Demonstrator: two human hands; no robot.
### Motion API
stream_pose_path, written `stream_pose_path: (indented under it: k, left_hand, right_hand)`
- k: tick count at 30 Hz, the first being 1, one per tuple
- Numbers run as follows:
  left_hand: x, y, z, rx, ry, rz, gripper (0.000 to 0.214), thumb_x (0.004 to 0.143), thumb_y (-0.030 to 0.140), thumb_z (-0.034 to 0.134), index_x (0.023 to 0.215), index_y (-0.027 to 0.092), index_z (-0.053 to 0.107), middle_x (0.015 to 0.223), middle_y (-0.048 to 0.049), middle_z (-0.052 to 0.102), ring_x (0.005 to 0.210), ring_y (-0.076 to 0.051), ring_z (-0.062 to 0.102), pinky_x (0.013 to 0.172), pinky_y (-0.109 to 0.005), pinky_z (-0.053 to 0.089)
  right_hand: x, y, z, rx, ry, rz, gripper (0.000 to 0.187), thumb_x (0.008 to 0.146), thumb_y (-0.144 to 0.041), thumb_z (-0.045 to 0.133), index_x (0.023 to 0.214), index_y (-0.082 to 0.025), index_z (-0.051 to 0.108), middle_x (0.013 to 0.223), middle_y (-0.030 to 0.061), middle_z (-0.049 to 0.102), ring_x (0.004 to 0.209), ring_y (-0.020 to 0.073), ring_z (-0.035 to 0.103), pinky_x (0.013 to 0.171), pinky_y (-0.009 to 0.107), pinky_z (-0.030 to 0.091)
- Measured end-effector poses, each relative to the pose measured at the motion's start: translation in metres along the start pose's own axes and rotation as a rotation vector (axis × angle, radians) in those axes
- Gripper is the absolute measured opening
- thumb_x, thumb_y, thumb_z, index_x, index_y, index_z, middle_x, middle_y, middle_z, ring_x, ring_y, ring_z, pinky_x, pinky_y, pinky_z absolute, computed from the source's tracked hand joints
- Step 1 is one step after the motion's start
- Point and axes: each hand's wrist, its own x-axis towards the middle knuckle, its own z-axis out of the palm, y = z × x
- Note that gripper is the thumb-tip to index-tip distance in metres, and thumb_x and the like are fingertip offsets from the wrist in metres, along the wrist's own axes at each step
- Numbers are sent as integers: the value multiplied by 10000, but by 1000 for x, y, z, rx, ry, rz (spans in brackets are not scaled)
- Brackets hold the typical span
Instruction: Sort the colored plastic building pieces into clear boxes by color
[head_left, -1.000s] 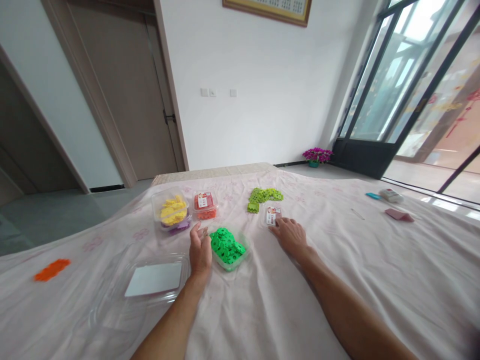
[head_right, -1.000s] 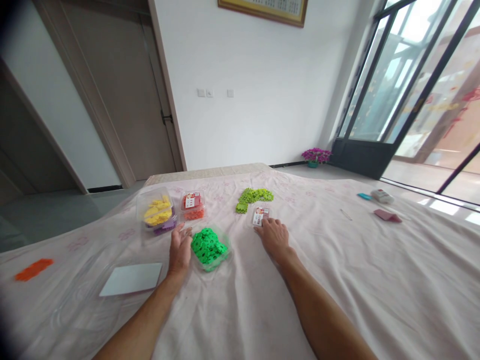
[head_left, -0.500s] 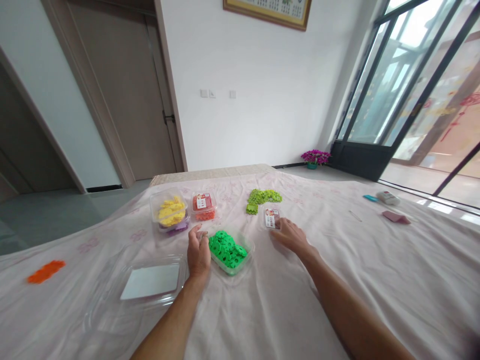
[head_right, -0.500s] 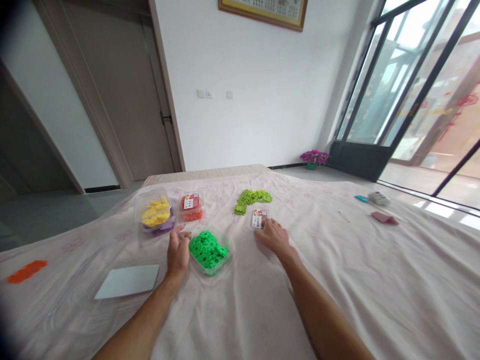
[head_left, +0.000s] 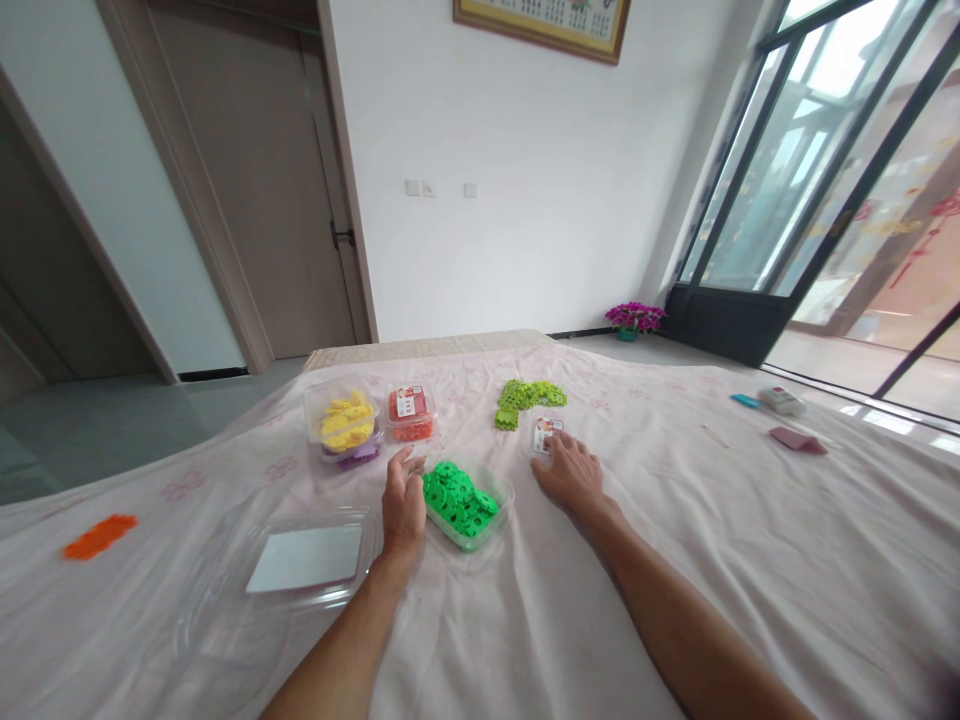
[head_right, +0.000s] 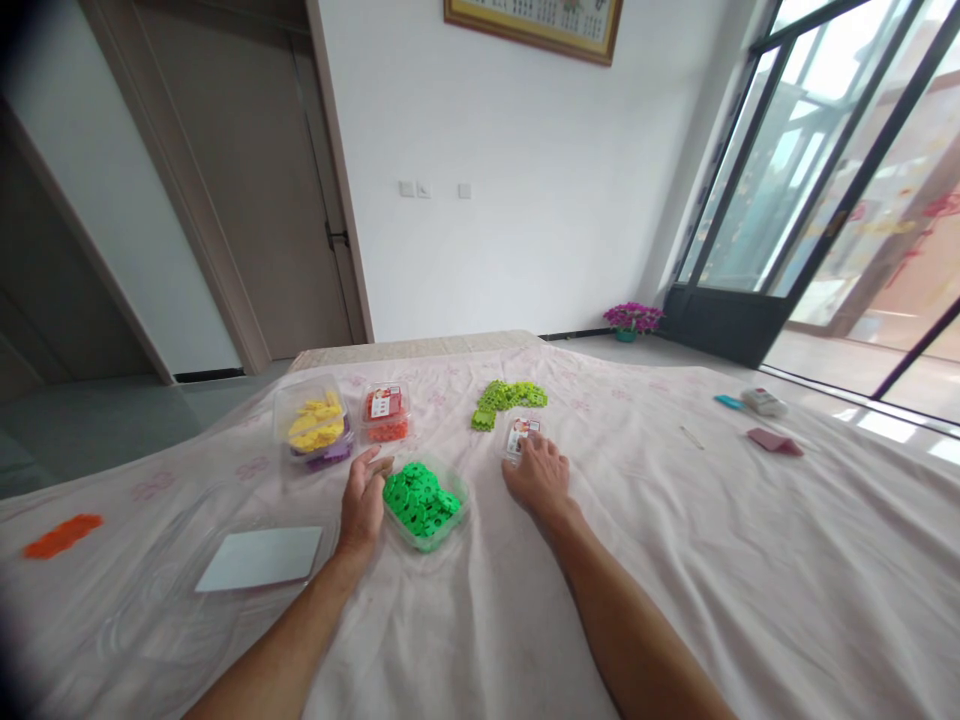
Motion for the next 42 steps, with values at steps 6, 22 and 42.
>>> stream_pose_path:
  k: [6, 22, 42]
  left_hand:
    - [1, -4, 1, 35, -1, 17, 430, 810, 198, 471, 1231, 223, 553, 1162, -87, 700, 1106, -226, 661, 1019, -396, 482]
    - [-6, 9, 0, 25, 2, -4, 340, 846, 309, 502, 1156, 218, 607, 1026, -67, 728, 976, -222, 685, 894, -357, 520]
    - [-3, 6, 1, 20, -2, -8, 301, 833, 364, 557, 1070, 204, 654, 1035, -74, 741, 967, -221, 695, 885, -354, 533]
  right_hand:
    - [1, -9, 6, -6, 53, 41, 762, 862, -690, 469, 1480, -247, 417, 1618, 136, 246, 1457, 383, 220, 1084, 549, 275]
    - [-7, -13, -3, -37, -4, -114, 419, 973, -400, 390, 1335, -280, 563, 1493, 125, 438, 1384, 333, 337, 1055, 589, 288]
    - [-11, 6, -7, 4, -3, 48, 600, 850, -607, 508, 1325, -242, 544, 1487, 129, 434, 1378, 370, 318, 1053, 601, 259]
